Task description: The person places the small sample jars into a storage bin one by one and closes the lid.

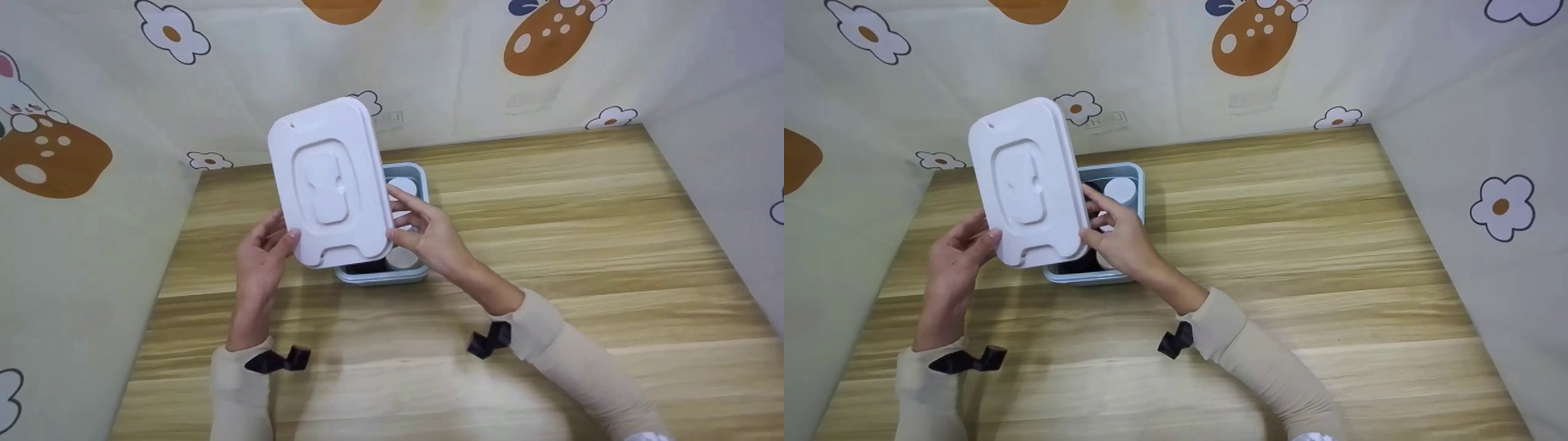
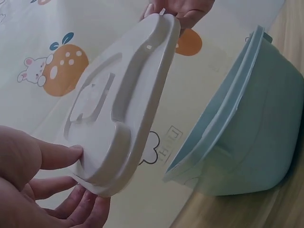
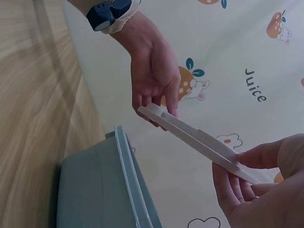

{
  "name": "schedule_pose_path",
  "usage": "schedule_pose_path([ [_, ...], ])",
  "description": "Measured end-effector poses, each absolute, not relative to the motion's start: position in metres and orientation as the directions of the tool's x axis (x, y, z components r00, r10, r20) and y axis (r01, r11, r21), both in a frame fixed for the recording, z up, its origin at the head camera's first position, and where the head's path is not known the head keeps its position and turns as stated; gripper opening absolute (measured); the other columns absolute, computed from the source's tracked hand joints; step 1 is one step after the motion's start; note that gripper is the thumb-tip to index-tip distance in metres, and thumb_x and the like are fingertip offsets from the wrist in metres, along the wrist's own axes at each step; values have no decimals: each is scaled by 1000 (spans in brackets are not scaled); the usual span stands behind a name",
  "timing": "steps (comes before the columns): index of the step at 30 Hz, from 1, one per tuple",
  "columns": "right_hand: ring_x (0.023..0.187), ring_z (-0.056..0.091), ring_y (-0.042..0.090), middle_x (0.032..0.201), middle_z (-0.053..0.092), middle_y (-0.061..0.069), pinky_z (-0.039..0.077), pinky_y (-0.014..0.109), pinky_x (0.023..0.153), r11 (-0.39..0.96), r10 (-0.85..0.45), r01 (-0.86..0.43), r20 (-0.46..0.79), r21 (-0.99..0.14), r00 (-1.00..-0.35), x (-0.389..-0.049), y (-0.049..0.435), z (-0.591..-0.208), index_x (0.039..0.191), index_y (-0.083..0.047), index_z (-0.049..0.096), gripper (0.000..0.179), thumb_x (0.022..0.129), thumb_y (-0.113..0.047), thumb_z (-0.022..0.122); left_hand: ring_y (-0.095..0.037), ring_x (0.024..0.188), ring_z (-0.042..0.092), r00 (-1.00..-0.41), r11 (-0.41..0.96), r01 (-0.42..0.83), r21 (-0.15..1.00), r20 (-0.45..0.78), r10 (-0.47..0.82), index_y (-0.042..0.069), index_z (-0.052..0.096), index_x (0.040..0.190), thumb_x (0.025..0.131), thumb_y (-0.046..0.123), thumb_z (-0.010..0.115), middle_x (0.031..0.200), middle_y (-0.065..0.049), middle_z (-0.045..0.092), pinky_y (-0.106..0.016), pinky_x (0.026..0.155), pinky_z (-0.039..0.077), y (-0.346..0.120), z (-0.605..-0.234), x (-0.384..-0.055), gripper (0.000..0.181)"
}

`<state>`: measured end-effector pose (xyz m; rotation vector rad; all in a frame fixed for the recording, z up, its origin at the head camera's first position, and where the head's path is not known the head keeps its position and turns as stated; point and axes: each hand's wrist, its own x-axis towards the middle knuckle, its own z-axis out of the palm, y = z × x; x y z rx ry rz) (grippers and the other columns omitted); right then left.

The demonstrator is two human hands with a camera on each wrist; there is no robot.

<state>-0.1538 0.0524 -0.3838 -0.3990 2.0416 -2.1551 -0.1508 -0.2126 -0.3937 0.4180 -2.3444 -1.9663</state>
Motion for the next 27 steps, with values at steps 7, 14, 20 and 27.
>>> schedule_pose_path([
  [7, 92, 60, 11, 130, 58, 18, 58, 22, 69, 13, -216, -2, 0, -1000, -976, -154, 71, -389, 150, -8, 44, 63, 92, -6, 67, -23, 114, 61, -973, 208, -157, 966, -115, -199, 1, 53, 143, 94, 6, 67, 133, -21, 59, -15, 76, 56, -195, -398, -153, 51],
  [14, 86, 65, 11, 125, 63, 17, 59, 24, 64, 51, -99, 48, -53, -998, -994, -153, 80, -400, 145, -7, 52, 60, 89, -12, 75, -27, 116, 62, -974, 279, -219, 935, -192, -120, 0, 52, 143, 95, 10, 68, 132, -21, 59, -15, 74, 56, -186, -403, -156, 52],
  [20, 111, 62, 27, 133, 58, 17, 57, 33, 91, 189, -11, 11, -13, -982, -1000, -153, 82, -414, 140, -2, 56, 61, 86, -16, 79, -29, 117, 62, -973, 312, -231, 922, -220, -71, 1, 51, 144, 96, 13, 68, 135, -21, 59, -19, 77, 57, -182, -408, -159, 53],
  [27, 127, 55, 35, 148, 48, 17, 53, 44, 102, 229, -12, 41, -45, -972, -999, -153, 85, -423, 141, 0, 54, 63, 85, -13, 79, -30, 118, 62, -969, 360, -245, 900, -238, -63, 2, 51, 144, 96, 14, 68, 134, -20, 60, -22, 82, 57, -178, -412, -162, 53],
])
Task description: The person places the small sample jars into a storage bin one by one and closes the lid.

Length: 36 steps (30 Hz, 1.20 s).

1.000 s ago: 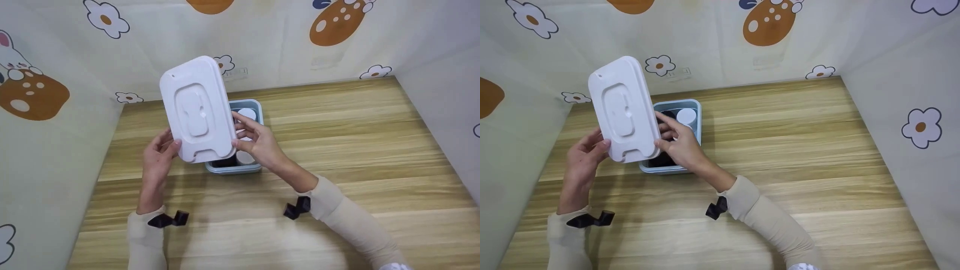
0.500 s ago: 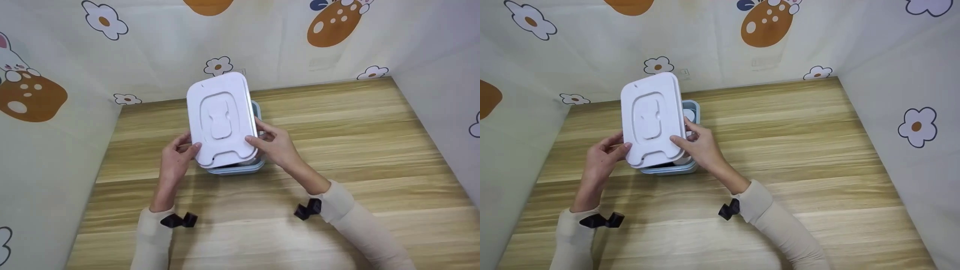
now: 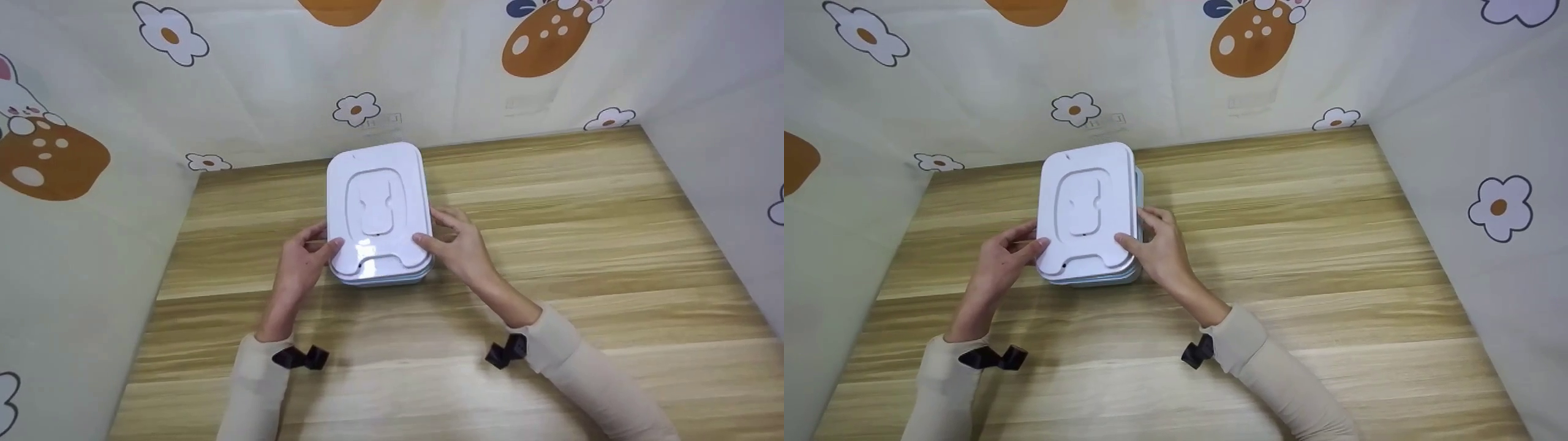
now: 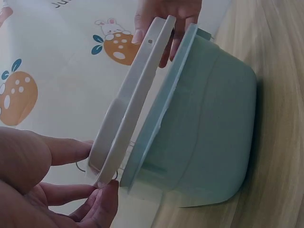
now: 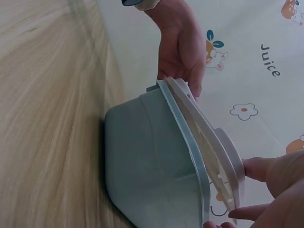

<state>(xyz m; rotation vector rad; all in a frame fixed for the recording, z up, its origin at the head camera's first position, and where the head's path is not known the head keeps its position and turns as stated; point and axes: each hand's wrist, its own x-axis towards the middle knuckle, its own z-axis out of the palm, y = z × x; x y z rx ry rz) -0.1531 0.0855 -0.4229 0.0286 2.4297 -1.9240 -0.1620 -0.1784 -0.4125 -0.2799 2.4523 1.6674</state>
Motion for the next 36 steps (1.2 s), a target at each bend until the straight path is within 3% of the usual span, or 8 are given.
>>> schedule_pose_path([
  [7, 133, 53, 37, 154, 43, 19, 54, 36, 102, 244, -39, 90, -102, -966, -994, -150, 84, -431, 144, 1, 49, 64, 88, -14, 77, -32, 118, 63, -973, 397, -232, 888, -217, -81, 2, 53, 142, 95, 14, 69, 131, -22, 62, -30, 91, 55, -177, -415, -164, 52],
  [15, 129, 57, 39, 158, 35, 25, 53, 31, 101, 159, -62, 121, -132, -980, -989, -150, 81, -439, 146, 4, 42, 65, 91, -12, 73, -35, 123, 60, -975, 396, -220, 891, -205, -81, -3, 51, 142, 96, 12, 66, 133, -25, 60, -39, 101, 52, -176, -424, -162, 51],
  [25, 121, 64, 33, 151, 48, 19, 56, 33, 98, 240, -50, 96, -112, -966, -993, -150, 82, -443, 142, 0, 50, 59, 91, -15, 74, -25, 110, 66, -967, 355, -256, 899, -244, -78, 4, 52, 144, 97, 15, 66, 131, -22, 60, -18, 76, 53, -176, -430, -162, 50],
  [30, 121, 64, 30, 148, 52, 17, 55, 35, 100, 283, -44, 125, -143, -951, -989, -148, 82, -442, 144, -3, 47, 61, 93, -22, 73, -12, 91, 65, -963, 345, -267, 900, -259, -69, 2, 53, 143, 97, 17, 66, 128, -22, 60, -17, 68, 53, -179, -431, -161, 49],
  [36, 118, 64, 25, 134, 65, 17, 55, 30, 95, 239, -11, 190, -199, -952, -980, -153, 83, -440, 147, -5, 48, 54, 99, -26, 63, -9, 76, 65, -947, 333, -306, 892, -321, -12, 2, 49, 145, 101, 25, 60, 120, -21, 62, -25, 65, 58, -182, -430, -164, 51],
])
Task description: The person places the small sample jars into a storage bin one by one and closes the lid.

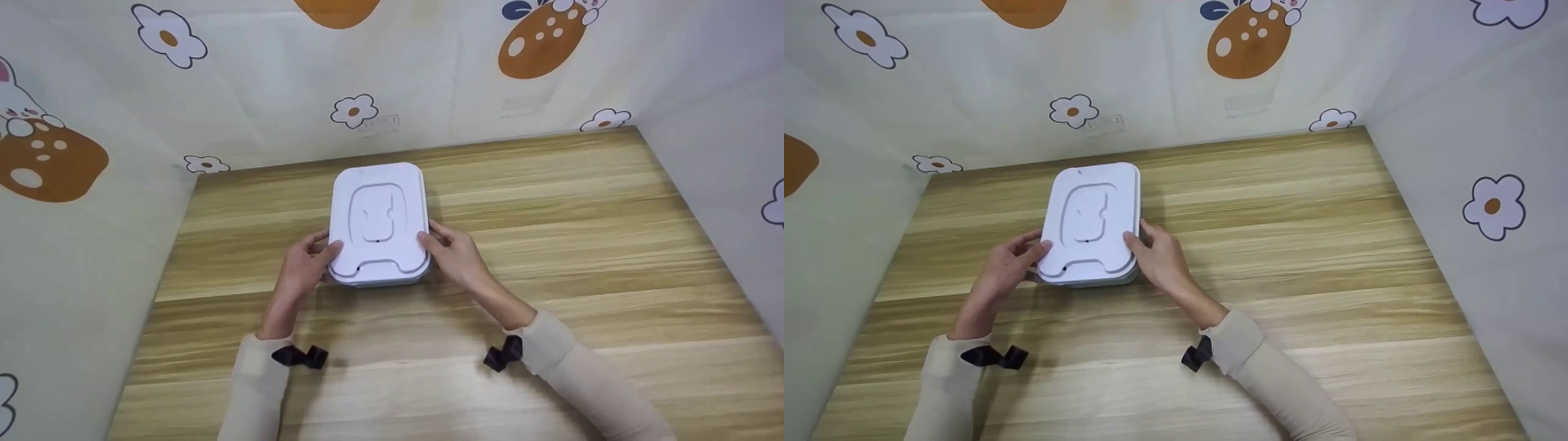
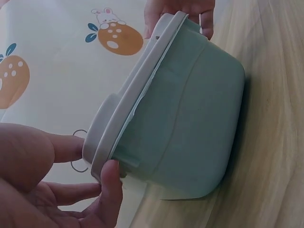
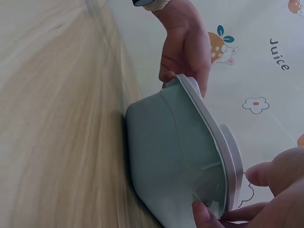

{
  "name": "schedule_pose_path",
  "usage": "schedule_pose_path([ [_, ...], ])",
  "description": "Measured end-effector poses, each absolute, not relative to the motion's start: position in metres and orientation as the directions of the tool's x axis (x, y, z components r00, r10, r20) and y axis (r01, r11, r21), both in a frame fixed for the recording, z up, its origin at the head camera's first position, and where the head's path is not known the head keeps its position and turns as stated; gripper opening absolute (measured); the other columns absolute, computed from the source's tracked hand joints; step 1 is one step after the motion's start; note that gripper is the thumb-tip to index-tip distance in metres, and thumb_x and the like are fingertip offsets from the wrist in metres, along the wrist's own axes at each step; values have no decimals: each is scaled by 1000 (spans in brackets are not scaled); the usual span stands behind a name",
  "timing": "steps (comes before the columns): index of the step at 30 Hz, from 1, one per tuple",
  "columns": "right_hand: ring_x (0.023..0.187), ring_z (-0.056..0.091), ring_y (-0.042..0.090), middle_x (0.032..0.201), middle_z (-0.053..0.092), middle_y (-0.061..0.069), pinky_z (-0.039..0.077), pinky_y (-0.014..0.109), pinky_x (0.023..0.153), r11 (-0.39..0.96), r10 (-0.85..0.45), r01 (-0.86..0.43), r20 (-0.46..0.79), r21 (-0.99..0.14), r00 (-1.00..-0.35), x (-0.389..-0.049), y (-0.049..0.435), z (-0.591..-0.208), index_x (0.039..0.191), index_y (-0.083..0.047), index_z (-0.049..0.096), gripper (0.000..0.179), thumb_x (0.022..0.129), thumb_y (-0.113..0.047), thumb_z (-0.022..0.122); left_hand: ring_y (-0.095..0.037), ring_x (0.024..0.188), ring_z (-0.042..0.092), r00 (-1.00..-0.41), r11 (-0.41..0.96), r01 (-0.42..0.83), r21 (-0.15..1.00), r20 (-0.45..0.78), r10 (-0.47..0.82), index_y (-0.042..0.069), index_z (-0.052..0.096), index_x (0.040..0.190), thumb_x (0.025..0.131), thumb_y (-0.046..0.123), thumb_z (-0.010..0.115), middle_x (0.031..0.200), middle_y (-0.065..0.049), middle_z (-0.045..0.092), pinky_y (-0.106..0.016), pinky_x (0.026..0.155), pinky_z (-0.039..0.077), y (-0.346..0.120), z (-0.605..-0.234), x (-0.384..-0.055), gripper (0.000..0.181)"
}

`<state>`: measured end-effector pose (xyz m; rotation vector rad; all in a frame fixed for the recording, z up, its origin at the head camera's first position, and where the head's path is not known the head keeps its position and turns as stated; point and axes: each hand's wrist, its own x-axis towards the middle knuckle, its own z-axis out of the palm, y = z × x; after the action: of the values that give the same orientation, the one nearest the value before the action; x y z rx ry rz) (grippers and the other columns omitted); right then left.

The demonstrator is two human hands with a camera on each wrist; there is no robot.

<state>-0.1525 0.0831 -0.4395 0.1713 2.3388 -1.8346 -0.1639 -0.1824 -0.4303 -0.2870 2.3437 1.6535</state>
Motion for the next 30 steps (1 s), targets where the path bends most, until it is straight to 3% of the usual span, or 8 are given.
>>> schedule_pose_path([
  [5, 121, 60, 26, 139, 57, 18, 57, 29, 90, 168, -14, 242, -248, -956, -969, -164, 84, -440, 148, -5, 47, 53, 101, -26, 58, -10, 73, 61, -925, 328, -357, 874, -379, 3, -2, 57, 135, 106, 34, 48, 97, -8, 62, -27, 66, 57, -185, -430, -175, 47],
  [9, 115, 59, 24, 132, 57, 18, 57, 30, 86, 156, 6, 246, -248, -957, -969, -172, 86, -443, 145, -4, 50, 50, 101, -24, 60, -9, 71, 60, -905, 308, -396, 865, -425, 31, -5, 60, 126, 106, 37, 48, 85, 0, 60, -24, 66, 55, -186, -431, -189, 48],
  [16, 98, 61, 15, 119, 61, 15, 57, 22, 77, 110, -6, 271, -273, -956, -962, -178, 89, -444, 142, 1, 52, 51, 96, -17, 66, -8, 71, 60, -888, 328, -430, 841, -460, 16, -6, 58, 126, 104, 35, 52, 86, 0, 60, -23, 65, 54, -187, -431, -195, 47],
  [24, 80, 62, 10, 108, 63, 7, 57, 27, 66, 52, -52, 321, -324, -946, -945, -182, 96, -444, 143, -3, 52, 52, 96, -19, 68, -10, 64, 61, -887, 282, -424, 860, -457, 60, -5, 57, 128, 105, 34, 52, 82, -1, 60, -22, 53, 55, -187, -431, -195, 46],
  [30, 80, 64, 11, 118, 63, 8, 57, 25, 62, 30, -84, 369, -370, -929, -925, -181, 105, -449, 142, -9, 54, 50, 98, -30, 66, -12, 73, 62, -891, 302, -410, 861, -448, 69, -2, 57, 128, 108, 40, 40, 91, -4, 62, -27, 62, 58, -189, -435, -191, 50],
])
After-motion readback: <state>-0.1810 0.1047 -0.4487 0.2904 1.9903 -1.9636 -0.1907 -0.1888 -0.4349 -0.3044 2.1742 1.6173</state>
